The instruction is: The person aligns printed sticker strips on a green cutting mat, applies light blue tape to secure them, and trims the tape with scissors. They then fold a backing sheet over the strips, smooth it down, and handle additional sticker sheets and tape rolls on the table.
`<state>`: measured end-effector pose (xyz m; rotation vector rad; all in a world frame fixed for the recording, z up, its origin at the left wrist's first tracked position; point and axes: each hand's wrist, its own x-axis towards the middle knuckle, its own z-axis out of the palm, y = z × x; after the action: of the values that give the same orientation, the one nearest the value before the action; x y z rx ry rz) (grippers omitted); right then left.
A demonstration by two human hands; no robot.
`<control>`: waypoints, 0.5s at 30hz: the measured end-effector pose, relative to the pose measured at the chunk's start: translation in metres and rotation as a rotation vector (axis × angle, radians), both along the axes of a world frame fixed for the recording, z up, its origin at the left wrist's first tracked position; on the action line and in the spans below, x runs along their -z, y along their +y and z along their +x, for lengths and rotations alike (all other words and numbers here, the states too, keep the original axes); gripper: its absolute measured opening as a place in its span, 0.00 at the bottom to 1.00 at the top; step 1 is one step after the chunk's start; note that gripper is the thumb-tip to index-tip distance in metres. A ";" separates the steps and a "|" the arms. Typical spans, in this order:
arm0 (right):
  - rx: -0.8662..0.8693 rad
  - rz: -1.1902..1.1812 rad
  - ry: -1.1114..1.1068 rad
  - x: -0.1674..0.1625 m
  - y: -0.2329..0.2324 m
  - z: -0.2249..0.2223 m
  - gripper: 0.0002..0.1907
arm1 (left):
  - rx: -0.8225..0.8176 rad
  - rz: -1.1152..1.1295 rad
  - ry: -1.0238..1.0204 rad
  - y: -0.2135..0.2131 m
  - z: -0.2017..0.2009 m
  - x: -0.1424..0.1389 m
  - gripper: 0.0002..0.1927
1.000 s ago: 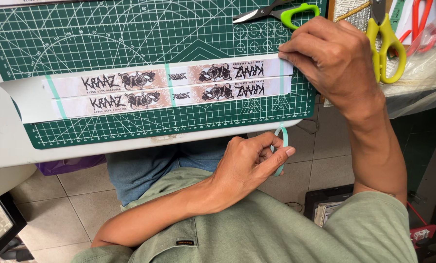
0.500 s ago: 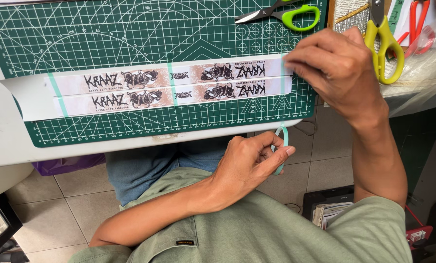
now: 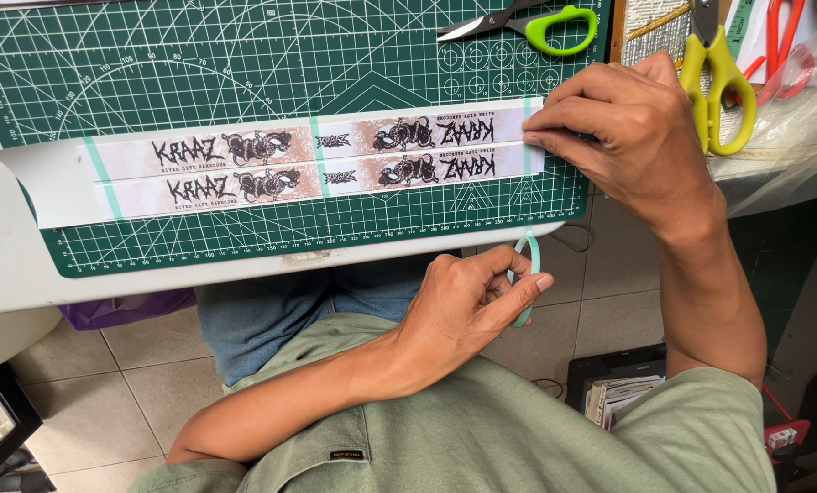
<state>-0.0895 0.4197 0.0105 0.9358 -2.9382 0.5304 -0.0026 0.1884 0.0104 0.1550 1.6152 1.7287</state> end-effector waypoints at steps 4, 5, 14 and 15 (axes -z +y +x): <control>0.001 -0.001 -0.011 -0.001 -0.003 0.000 0.06 | -0.001 0.008 -0.010 0.000 0.001 0.001 0.14; 0.004 -0.002 -0.017 -0.002 -0.004 0.000 0.06 | 0.004 -0.003 -0.011 0.000 0.001 0.001 0.14; -0.046 0.086 0.065 -0.023 -0.024 -0.006 0.07 | 0.014 -0.009 -0.003 -0.001 0.000 0.000 0.14; -0.038 0.100 0.063 -0.025 -0.026 -0.005 0.07 | 0.016 -0.017 0.007 -0.001 0.000 -0.001 0.14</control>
<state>-0.0942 0.3939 0.0351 0.9997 -2.9196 0.3511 -0.0025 0.1869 0.0112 0.1655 1.6287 1.7039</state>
